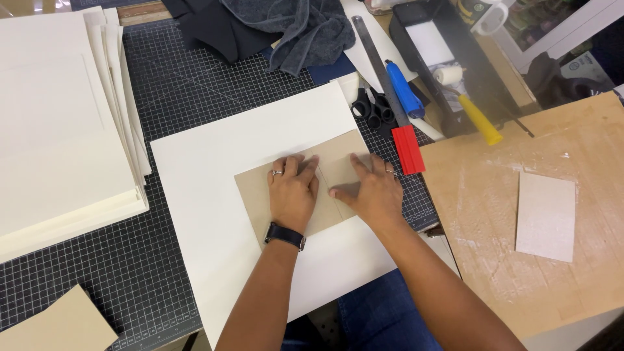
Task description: Applying glue to cardboard pieces and mounting them onto paper to create book covers
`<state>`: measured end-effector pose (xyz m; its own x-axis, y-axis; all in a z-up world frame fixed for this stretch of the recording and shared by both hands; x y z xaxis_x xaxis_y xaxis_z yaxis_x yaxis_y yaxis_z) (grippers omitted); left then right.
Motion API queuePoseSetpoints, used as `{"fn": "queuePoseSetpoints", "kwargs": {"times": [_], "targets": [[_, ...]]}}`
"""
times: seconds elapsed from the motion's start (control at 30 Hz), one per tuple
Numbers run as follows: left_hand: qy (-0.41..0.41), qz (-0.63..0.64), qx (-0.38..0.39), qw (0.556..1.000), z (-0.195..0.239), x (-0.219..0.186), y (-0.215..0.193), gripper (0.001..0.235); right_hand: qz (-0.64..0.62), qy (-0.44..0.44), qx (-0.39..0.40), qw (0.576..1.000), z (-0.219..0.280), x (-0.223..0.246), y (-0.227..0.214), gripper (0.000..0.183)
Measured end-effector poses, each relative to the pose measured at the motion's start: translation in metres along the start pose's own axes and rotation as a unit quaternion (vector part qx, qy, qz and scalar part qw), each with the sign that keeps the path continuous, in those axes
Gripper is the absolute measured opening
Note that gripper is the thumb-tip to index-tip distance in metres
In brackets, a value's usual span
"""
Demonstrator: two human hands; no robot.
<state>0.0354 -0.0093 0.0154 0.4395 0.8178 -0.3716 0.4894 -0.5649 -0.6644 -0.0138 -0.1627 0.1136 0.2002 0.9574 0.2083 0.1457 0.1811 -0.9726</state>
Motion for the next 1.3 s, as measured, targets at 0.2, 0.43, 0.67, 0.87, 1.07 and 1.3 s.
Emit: {"fn": "queuePoseSetpoints", "kwargs": {"times": [0.2, 0.43, 0.67, 0.87, 1.07, 1.3], "targets": [[-0.003, -0.001, 0.006, 1.000, 0.000, -0.001, -0.002, 0.032, 0.002, -0.011, -0.012, 1.000, 0.003, 0.001, 0.000, 0.084], [0.006, -0.017, 0.020, 1.000, 0.000, -0.006, -0.004, 0.035, 0.010, -0.031, -0.017, 0.999, 0.003, -0.004, 0.006, 0.084], [0.009, -0.031, 0.077, 0.997, -0.007, -0.013, -0.009, 0.047, 0.021, -0.055, -0.027, 0.998, 0.003, -0.012, 0.015, 0.077], [-0.012, -0.045, 0.124, 0.991, -0.009, -0.009, -0.002, 0.051, -0.151, -0.014, -0.096, 0.984, -0.016, -0.064, 0.024, 0.048], [-0.011, -0.047, 0.167, 0.985, -0.010, -0.014, -0.017, 0.068, -0.371, 0.133, -0.003, 0.919, -0.031, -0.087, 0.024, 0.034], [-0.020, -0.025, 0.235, 0.972, -0.012, -0.012, -0.027, 0.090, -0.343, 0.150, 0.050, 0.926, -0.037, -0.088, 0.025, 0.039]]}}
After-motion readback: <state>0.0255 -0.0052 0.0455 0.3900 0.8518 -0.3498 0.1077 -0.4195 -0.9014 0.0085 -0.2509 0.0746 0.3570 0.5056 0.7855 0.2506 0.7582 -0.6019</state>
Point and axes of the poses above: each hand's wrist, its own z-axis away from the middle knuckle, its own y-axis out of the palm, x = y × z, the point moved 4 cm from there along -z, towards the middle knuckle, and after that the axes turned 10 degrees about -x, right-handed, at the moved point
